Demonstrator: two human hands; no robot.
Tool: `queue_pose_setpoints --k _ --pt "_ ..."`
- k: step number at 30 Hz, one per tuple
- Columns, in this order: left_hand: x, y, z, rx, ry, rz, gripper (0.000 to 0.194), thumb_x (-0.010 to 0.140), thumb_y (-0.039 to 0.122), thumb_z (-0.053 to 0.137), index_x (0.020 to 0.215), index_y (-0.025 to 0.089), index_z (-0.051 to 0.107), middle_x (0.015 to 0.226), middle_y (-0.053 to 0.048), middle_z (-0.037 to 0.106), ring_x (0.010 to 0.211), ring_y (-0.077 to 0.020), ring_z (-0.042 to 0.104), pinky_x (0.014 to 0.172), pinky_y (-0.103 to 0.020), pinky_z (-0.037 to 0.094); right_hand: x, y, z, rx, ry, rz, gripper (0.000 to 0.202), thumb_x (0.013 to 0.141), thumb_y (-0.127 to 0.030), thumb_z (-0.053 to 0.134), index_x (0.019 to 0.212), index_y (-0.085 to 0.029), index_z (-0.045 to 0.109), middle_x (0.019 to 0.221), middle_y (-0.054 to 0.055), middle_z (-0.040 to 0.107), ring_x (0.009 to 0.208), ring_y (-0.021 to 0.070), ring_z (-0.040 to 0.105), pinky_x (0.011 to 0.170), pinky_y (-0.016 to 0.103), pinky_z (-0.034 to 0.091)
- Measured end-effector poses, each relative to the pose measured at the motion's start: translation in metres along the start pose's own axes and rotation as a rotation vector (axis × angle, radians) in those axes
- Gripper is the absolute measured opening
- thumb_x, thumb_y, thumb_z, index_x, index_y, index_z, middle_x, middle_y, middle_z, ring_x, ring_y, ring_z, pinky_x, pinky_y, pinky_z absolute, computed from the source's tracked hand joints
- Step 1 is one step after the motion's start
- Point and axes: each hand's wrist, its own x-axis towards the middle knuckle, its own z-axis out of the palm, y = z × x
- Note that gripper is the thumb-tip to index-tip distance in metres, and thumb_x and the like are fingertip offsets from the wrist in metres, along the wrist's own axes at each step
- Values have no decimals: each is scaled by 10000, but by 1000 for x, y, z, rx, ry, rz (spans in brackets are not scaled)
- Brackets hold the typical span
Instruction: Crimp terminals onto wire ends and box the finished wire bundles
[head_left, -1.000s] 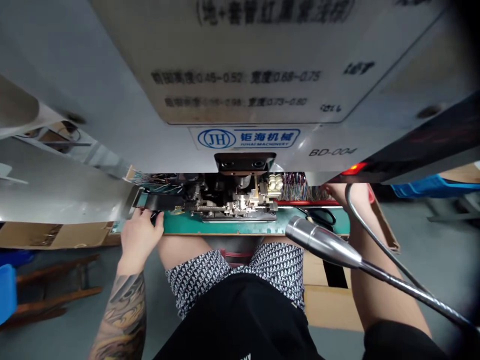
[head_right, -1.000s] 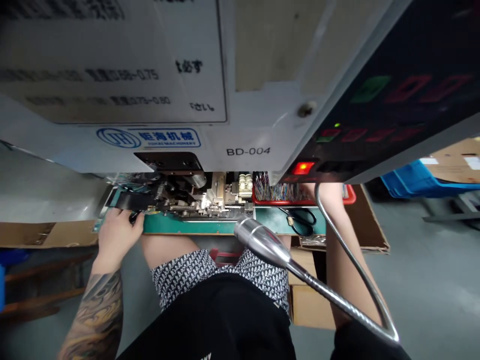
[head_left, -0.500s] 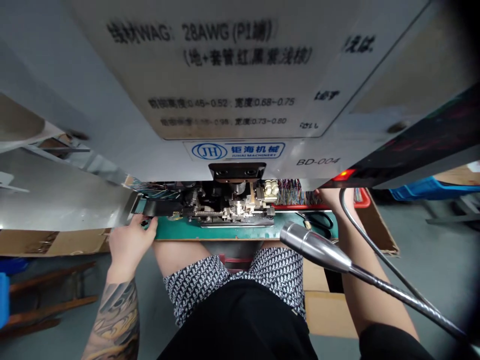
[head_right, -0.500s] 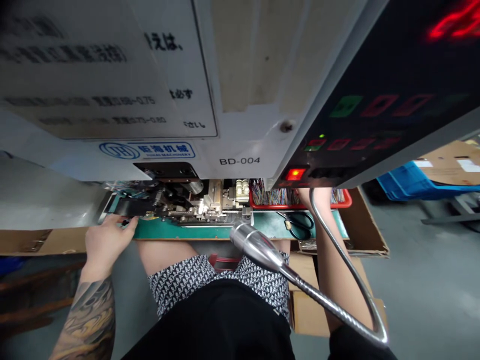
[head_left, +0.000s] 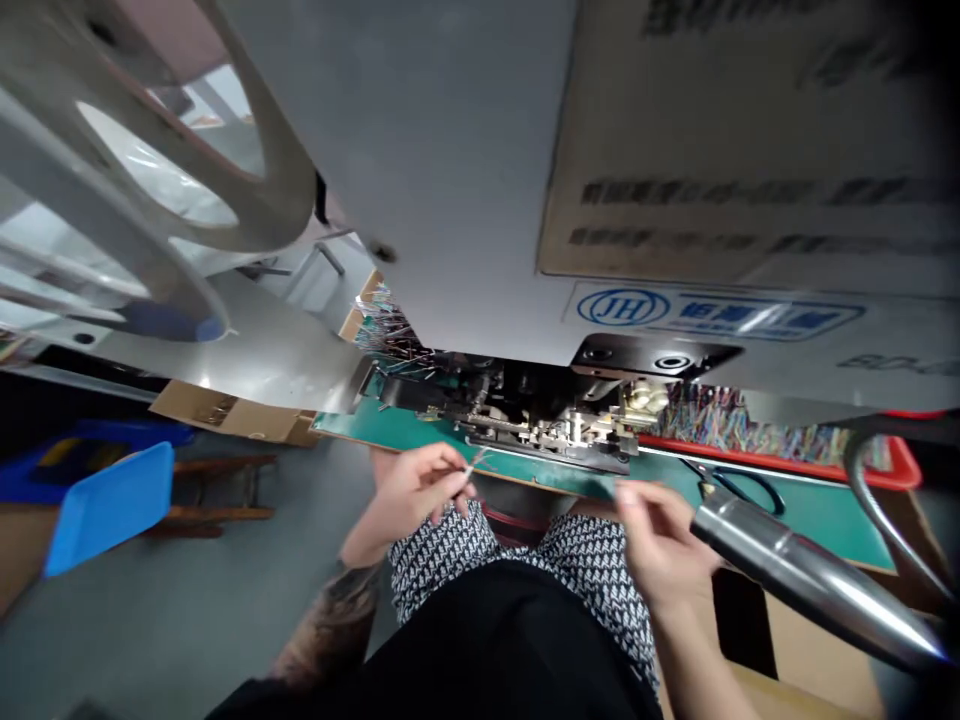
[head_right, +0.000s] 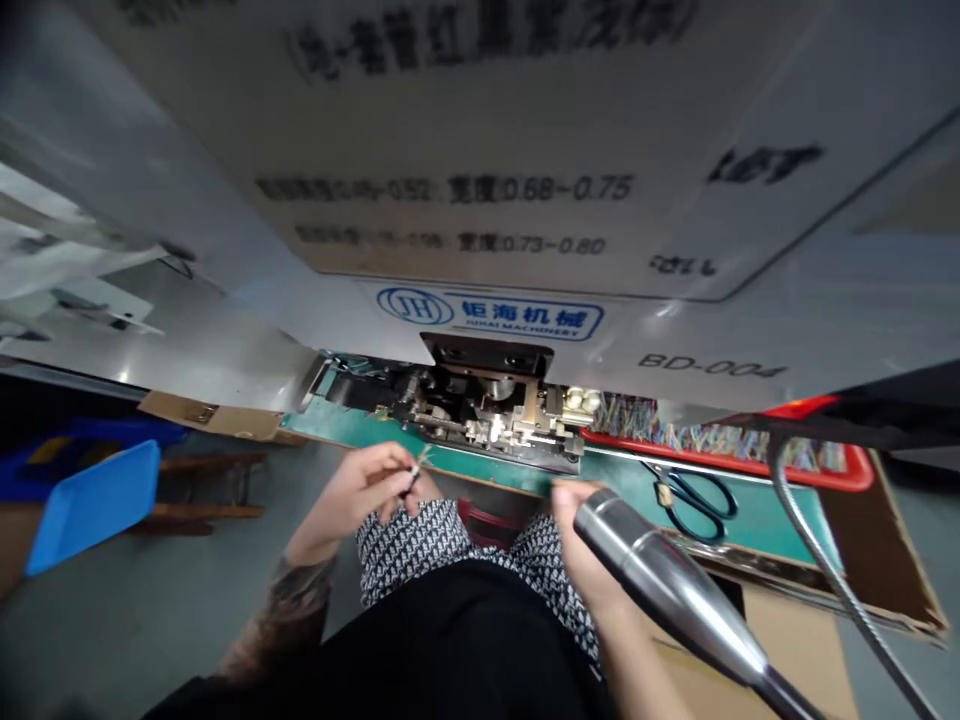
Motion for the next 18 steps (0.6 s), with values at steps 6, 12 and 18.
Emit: queue_pose_setpoints --k 6,12,18 --pt "22 -4 53 -223 -159 57 280 1009 408 712 1056 158 598 775 -11 728 405 -81 624 345 -141 407 -17 -48 55 447 -387 196 214 913 -383 822 1084 -255 828 697 17 710 563 172 601 532 300 500" --pt "24 -10 59 -399 -312 -48 339 1023 478 690 1064 144 645 820 -80 765 582 -190 775 332 -148 406 -1 -53 49 554 -536 309 211 892 -420 854 966 -224 823 645 1 646 557 153 562 534 284 463" --pt "20 -9 64 -238 -199 -12 297 941 381 793 1024 99 752 876 -136 814 505 -90 645 408 -155 439 0 -53 49 475 -495 370 253 841 -409 902 769 -210 763 610 -1 629 537 132 503 509 265 408"
